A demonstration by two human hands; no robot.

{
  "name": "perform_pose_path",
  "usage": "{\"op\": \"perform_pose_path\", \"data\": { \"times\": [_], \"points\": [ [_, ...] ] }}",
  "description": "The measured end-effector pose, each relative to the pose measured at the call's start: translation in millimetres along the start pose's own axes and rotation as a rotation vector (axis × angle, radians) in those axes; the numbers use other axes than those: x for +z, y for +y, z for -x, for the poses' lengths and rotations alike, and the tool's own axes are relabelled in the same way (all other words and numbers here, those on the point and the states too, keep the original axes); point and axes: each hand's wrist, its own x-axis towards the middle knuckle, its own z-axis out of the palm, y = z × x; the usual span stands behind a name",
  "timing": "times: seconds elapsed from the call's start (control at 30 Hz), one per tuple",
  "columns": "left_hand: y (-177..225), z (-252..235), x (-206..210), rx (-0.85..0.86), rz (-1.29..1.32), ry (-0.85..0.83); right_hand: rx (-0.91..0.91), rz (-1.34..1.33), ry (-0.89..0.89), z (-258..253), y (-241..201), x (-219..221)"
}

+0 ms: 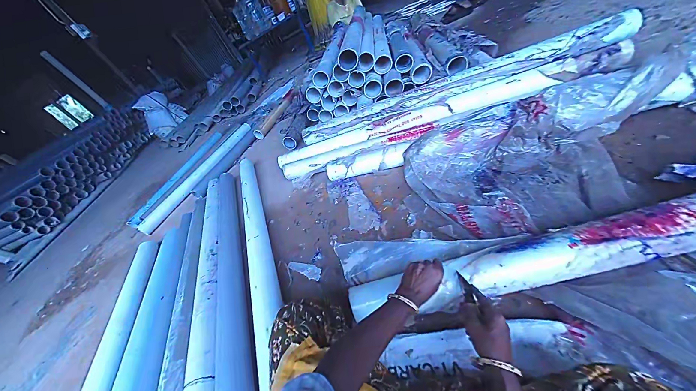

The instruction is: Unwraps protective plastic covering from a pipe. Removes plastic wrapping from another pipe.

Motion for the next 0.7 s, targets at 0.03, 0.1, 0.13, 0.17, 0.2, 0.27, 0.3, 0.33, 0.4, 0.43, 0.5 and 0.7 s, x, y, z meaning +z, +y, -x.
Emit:
{"op": "perform_pose_path", "data": {
  "times": [0.03,0.1,0.13,0.17,0.2,0.27,0.3,0.33,0.4,0.43,0.5,0.7],
  "points": [
    [-1,0,-2,-0.017,0.030,0.004,0.009,0.001,0.000,1,-1,-1],
    [-2,2,-3,-0.040,0.089,0.002,0.006,-0.008,0.009,1,0,-3],
    [-4,2,-3,-0.047,0.114,-0.001,0.000,-0.018,0.015,0,1,-2],
    [-6,3,-1,-0.045,0.132,0.009,-0.005,-0.027,0.020,0,2,-2],
    [-8,3,2,-0.036,0.138,0.023,-0.010,-0.036,0.031,-1,2,-1],
    [-11,2,8,-0.016,0.136,0.053,-0.014,-0.060,0.037,-1,2,2],
    [-13,2,10,-0.010,0.140,0.069,-0.006,-0.070,0.029,-1,2,2],
    [-17,0,14,-0.007,0.148,0.082,0.000,-0.077,0.022,-1,3,2],
    [-27,-5,23,-0.010,0.204,0.098,0.004,-0.084,0.022,-1,5,1],
    [-32,-8,28,-0.005,0.241,0.100,0.006,-0.088,0.029,-1,6,0],
    [-34,-12,34,0.007,0.274,0.109,0.004,-0.098,0.039,-1,5,-2],
    [-17,-6,35,-0.016,0.137,0.074,0.047,-0.119,0.026,0,-2,-2]
  ]
}}
